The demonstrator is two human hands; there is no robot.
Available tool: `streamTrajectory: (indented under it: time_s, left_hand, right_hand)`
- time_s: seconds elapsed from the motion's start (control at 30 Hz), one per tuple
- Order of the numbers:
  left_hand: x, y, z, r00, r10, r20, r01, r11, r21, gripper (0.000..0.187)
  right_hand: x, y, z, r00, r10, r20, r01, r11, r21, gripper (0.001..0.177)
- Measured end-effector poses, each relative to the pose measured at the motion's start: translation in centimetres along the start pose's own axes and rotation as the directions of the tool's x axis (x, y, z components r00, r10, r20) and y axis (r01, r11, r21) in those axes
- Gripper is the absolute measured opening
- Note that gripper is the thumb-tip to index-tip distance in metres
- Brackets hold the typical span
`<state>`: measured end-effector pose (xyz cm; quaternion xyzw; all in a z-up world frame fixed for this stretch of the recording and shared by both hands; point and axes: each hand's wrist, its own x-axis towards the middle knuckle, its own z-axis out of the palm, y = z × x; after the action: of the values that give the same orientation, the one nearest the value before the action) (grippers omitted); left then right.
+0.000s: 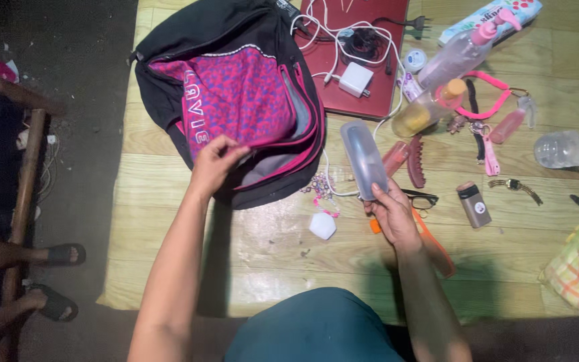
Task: The person packs a backpack at a table, placing a wallet, phone, bottles, toiletry containers, a tissue pack and small personal items into its compartments, then zips the compartments closed. They then wipe a red laptop with a dark cloth and open the laptop lid.
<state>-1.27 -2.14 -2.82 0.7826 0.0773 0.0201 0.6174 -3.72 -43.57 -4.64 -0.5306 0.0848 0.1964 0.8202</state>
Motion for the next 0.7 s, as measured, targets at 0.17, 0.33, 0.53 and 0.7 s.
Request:
streamTrajectory:
  time_s: [0.17,0.33,0.53,0.7]
  left_hand:
    - [3.8,1.3,-3.5,0.855,0.230,-0.466,-0.299,0.951,-0.079,0.012]
    - [4.0,4.4,-5.3,0.829,0.449,-0.333,-0.380,0.889,0.255,0.021]
    - [3.1,7.1,-4.1,0.767,0.627,-0.140,-0.435,0.667,0.604,0.063]
    - [1.2,7.7,-2.8,0.787,0.608,-0.109,-0.450,0.686,0.572,0.072]
  right_hand:
    - [0.4,-0.2,2.2,1.000,-0.023,0.000,0.023,1.000,0.018,0.032]
    - [1.1,-1.1,5.7,0.998,-0.050,0.029,0.051,0.998,-0.032,0.043]
    - [6.7,-0.2,11.3,0.999,-0.012,0.042,0.018,0.988,-0.150,0.047]
    - [16.8,1.9,17.1,0.996,-0.001,-0.091,-0.018,0.978,-0.209,0.049]
